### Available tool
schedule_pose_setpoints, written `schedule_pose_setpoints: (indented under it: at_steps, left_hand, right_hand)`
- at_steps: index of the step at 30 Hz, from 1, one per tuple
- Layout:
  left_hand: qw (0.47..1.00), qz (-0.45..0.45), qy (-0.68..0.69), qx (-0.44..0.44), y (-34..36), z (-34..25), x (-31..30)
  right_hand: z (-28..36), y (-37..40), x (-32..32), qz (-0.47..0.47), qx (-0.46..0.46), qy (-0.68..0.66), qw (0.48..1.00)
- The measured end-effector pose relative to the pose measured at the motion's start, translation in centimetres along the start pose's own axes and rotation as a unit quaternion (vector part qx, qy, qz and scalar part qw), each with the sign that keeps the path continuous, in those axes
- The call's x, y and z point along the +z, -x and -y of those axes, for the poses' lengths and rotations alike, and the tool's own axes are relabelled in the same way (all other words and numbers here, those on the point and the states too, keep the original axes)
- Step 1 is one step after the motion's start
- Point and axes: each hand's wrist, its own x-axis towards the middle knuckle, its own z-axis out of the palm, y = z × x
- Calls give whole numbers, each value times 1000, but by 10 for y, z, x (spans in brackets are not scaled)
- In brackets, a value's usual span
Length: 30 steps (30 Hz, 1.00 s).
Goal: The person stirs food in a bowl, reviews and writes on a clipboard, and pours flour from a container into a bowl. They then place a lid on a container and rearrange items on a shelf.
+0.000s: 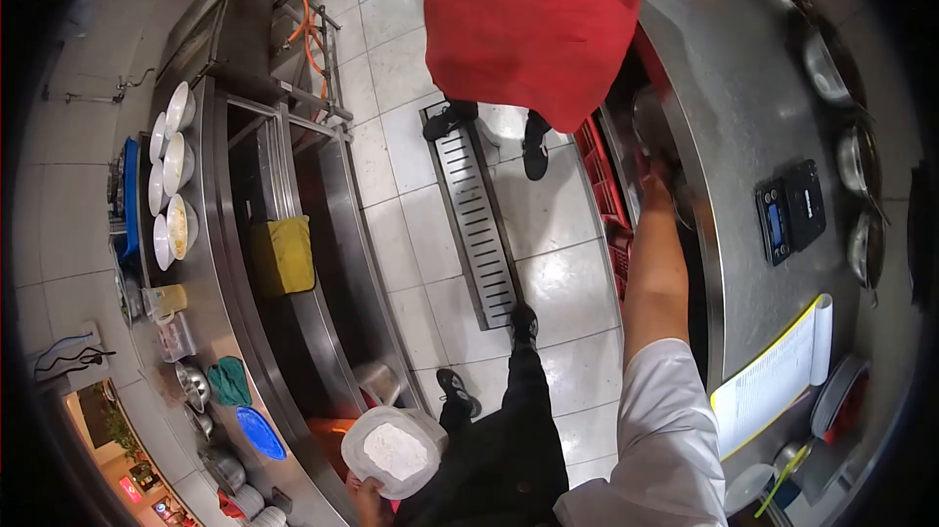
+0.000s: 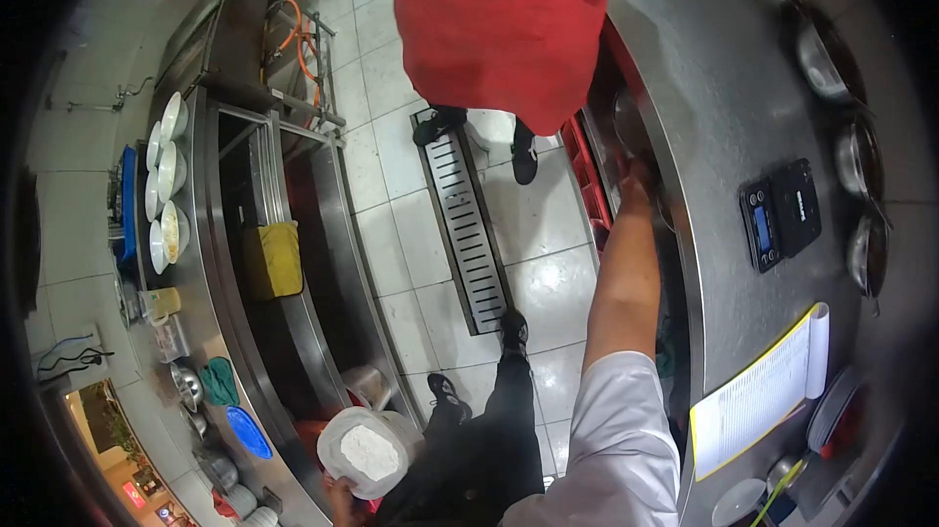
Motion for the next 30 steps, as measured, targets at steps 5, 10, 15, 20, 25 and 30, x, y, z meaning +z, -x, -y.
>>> schedule_pose_setpoints:
  at_steps: [5, 10, 15, 20, 25, 30]
  left_hand:
    - [972, 72, -167, 147, -7, -13, 47]
    - [927, 94, -275, 236, -34, -26, 95]
    - [864, 147, -219, 429, -19, -77, 186]
    - [834, 203, -90, 504, 3, -114, 233]
    - [772, 172, -65, 608, 30, -148, 247]
    - [723, 186, -33, 664, 37, -166, 239]
  right_hand:
    - [-17, 71, -24, 60, -15, 32, 998]
    - [7, 274, -38, 72, 95, 309, 943]
    - [33, 440, -47, 114, 182, 444, 870]
    - [58, 550, -10, 212, 157, 520, 812]
    - [73, 609, 32, 272, 66, 563, 777]
    - [82, 638, 64, 288, 28, 563, 774]
